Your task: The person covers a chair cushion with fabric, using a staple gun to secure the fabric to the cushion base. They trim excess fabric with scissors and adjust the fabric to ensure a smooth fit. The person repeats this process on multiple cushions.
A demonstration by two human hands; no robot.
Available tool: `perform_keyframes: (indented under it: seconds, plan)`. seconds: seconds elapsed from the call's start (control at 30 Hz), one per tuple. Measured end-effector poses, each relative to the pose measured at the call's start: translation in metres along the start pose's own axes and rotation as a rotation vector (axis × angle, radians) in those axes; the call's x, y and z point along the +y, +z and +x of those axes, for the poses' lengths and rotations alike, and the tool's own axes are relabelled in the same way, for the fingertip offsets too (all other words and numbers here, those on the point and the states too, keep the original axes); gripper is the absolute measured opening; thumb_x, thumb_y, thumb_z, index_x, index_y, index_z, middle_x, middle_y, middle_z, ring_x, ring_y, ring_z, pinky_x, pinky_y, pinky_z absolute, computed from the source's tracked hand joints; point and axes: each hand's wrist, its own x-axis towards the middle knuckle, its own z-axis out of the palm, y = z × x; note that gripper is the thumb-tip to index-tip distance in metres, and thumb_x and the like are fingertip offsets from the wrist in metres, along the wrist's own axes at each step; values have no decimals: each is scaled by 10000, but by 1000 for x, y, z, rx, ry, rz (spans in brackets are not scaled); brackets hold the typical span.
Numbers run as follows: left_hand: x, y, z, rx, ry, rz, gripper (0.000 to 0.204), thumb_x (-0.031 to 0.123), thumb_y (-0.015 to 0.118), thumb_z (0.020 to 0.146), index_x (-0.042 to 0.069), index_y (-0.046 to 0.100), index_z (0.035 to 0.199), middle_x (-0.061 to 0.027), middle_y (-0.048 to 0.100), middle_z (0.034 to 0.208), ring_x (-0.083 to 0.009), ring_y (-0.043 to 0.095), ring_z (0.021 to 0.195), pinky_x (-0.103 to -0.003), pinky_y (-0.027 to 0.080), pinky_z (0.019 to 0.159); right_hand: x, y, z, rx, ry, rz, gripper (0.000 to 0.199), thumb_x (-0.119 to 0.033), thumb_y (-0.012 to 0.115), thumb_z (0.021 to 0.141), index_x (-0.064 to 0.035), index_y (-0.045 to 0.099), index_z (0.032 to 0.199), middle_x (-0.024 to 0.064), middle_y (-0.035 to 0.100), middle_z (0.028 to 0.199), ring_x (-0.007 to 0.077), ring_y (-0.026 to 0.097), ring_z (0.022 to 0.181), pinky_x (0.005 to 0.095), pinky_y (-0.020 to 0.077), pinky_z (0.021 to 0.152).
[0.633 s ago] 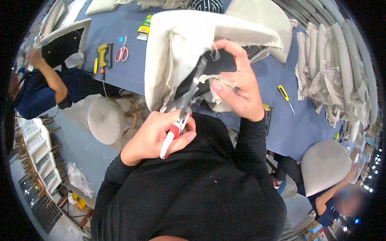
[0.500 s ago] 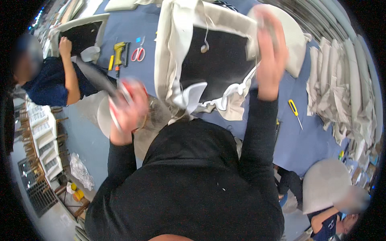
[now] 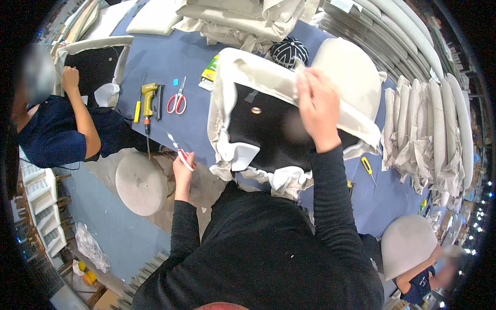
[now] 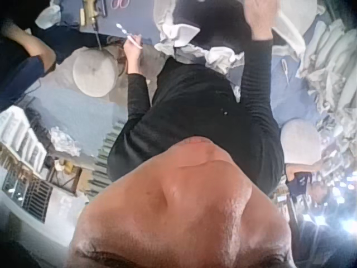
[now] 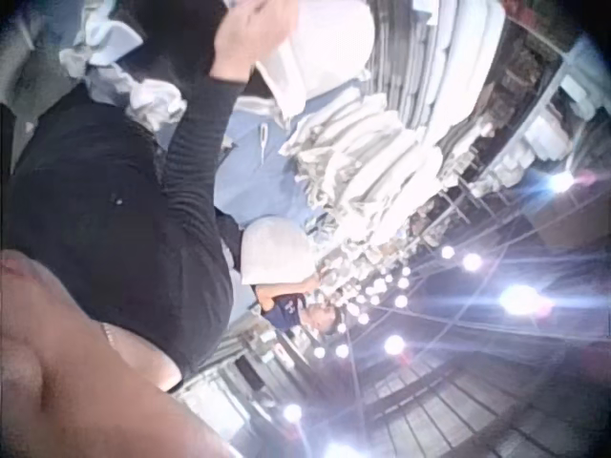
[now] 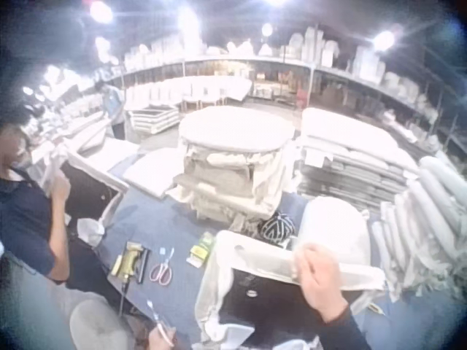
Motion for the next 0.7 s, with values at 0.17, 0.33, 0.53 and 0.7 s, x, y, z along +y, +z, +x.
perform_keyframes:
  seconds: [0.17,0.33,0.53,0.7]
  plan:
    - [33,34,38,-31,213,677,404,436,846,919,84,792,1109,-213,798,990,-444,760,940,-518,587,819,10,-60,-36,93,284,98,428,-346,524,1180,3,761,1252,65,748,1003,149,639,922,311,505,870]
    - [124,104,86,-323,568,163,595,517,758,1007,41,712,1362,-163,770,1296,-306,725,1227,-437,543,1030,9,-94,-72,166,304,204,356,-289,592,1136,1,781,1220,159,791,1123,252,744,1035,369,549,942]
    - [263,129,4,-1083,758,-110,984,545,903,843,-62,527,1519,-137,644,1404,-261,617,1309,-425,488,1117,9,-123,-139,267,110,176,328,-226,627,1070,-24,779,1278,184,781,1265,372,686,1241,477,474,1135]
    - [274,138,-77,-1008,786,-99,791,366,897,929,-35,536,1507,-80,662,1298,-177,632,1161,-322,488,1012,17,-130,-263,599,399,124,192,-165,686,1007,-3,750,1087,129,689,1340,328,631,1275,452,483,1091]
